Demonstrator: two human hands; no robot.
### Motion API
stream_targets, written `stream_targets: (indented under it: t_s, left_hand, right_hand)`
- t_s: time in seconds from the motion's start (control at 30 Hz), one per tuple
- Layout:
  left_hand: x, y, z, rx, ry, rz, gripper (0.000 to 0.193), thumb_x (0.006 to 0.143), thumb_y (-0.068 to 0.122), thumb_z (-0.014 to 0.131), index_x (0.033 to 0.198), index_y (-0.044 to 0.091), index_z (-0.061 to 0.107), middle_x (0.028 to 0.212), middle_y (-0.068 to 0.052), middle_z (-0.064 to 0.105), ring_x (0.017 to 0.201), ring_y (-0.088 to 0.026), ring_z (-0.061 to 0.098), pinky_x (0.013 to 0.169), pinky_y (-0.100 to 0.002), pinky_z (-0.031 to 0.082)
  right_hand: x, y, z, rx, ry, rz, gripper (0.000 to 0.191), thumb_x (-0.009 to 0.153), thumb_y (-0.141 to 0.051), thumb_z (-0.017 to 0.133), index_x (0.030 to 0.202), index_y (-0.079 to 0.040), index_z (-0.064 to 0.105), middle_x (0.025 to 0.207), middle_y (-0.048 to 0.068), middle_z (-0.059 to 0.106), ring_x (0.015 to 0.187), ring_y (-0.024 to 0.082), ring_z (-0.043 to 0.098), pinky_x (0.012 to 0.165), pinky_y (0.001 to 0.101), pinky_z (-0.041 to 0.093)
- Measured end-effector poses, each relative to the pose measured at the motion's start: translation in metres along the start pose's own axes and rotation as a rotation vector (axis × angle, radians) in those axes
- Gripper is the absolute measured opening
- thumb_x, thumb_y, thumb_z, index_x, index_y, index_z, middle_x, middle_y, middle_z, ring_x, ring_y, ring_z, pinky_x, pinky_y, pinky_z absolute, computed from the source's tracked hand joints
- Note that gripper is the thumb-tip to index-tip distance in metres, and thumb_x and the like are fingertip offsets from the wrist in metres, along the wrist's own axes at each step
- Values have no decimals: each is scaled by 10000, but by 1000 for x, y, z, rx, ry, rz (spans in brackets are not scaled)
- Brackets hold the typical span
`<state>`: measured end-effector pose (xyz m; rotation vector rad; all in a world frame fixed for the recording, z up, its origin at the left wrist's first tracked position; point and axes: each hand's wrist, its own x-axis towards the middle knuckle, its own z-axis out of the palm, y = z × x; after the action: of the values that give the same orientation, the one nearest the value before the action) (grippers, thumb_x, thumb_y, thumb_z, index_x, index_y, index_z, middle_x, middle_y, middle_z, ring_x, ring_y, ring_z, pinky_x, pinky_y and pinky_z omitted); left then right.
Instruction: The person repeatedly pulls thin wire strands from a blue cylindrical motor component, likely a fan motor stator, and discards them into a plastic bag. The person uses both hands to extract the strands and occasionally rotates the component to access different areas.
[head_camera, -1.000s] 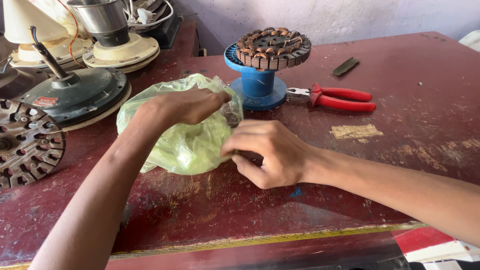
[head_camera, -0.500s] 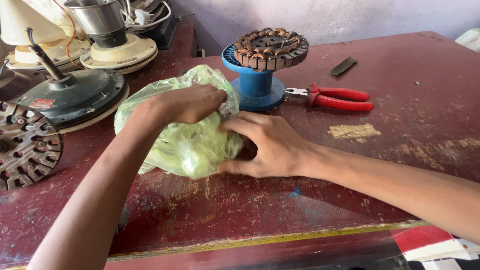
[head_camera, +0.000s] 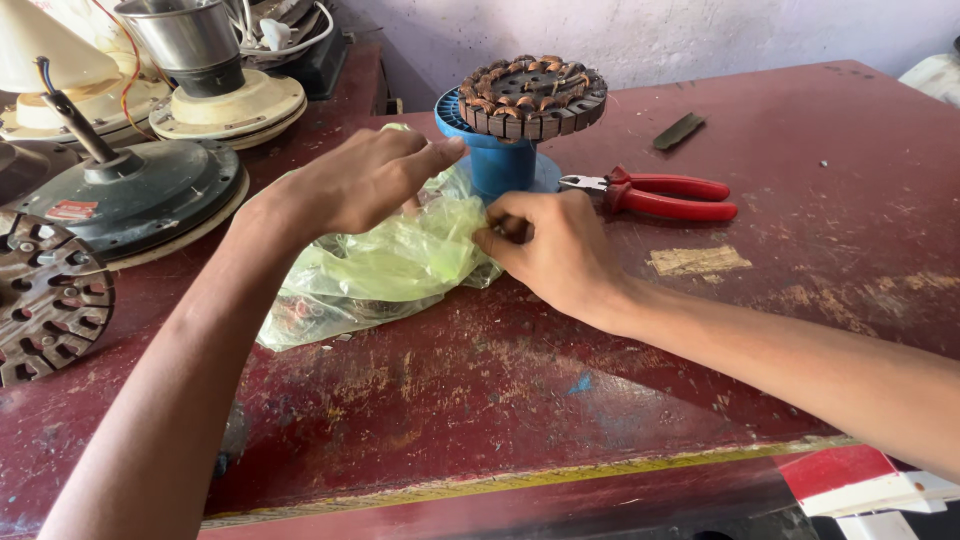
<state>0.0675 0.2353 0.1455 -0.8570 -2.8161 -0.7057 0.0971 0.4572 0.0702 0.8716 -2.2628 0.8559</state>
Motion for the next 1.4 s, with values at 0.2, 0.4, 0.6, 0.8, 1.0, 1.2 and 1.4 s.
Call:
stream_targets:
  t_s: [0.2, 0.4, 0.6, 0.8, 1.0, 1.2, 1.4]
  left_hand:
    - [-5, 2, -4, 457, 250, -60, 776, 1009, 719, 279, 1049, 85, 725, 1097, -193, 690, 1067, -342, 629, 1046, -509, 457]
    - [8, -30, 8, 73, -269, 24, 790, 895, 634, 551, 1444, 68, 491, 1506, -225, 485, 1381, -359, 479, 1115, -593, 336]
    - [8, -32, 6, 25, -331, 26, 652, 813, 511, 738, 1258, 41, 667, 1262, -220, 678, 1102, -322, 681, 930, -501, 541]
    - [4, -19, -2, 81, -95, -96, 459, 945, 442, 642, 1110, 37, 783, 1009, -205, 795, 859, -276, 752, 794, -441, 597]
    - [16, -50, 27, 776, 538, 334, 750, 792, 685, 660, 1137, 20, 687, 1094, -209, 738, 1033, -335, 682, 797, -604, 495]
    - [27, -71, 42, 161, -155, -163, 495, 939, 438, 568, 1221, 45, 669, 977, -241, 751, 887, -375, 739, 885, -569, 560]
    - [22, -55, 37, 282, -182, -132, 408, 936, 339, 551, 886, -18, 742, 742, -190, 709, 747, -337, 705, 993, -583, 441]
  right_hand:
    - [2, 10, 7, 13, -5, -14, 149, 920, -131, 759, 942, 15, 778, 850, 154, 785, 623, 170, 746, 539, 306, 586]
    - [4, 12, 4, 97, -59, 268, 225, 981, -198, 662, 953, -1, 766, 699, 146, 754, 479, 159, 706, 395, 316, 516]
    - [3, 11, 3, 101, -117, 287, 291, 974, -227, 635, 873, -1, 788, 634, 104, 749, 405, 130, 644, 352, 306, 441]
    - [6, 8, 3, 41, -206, 226, 312, 964, -294, 655, 862, -41, 806, 623, 91, 741, 436, 143, 649, 422, 338, 447]
    - [6, 1, -1, 7, -244, 242, 394, 952, -403, 653, 868, -49, 804, 606, 89, 735, 467, 146, 667, 474, 354, 473]
    - [6, 4, 1, -13, -255, 256, 438, 962, -446, 634, 841, -60, 801, 615, 81, 742, 469, 138, 663, 479, 342, 469]
    - [3, 13, 1, 34, 55, 265, 344, 903, -396, 675, 795, -75, 734, 672, 55, 711, 514, 136, 608, 479, 321, 460]
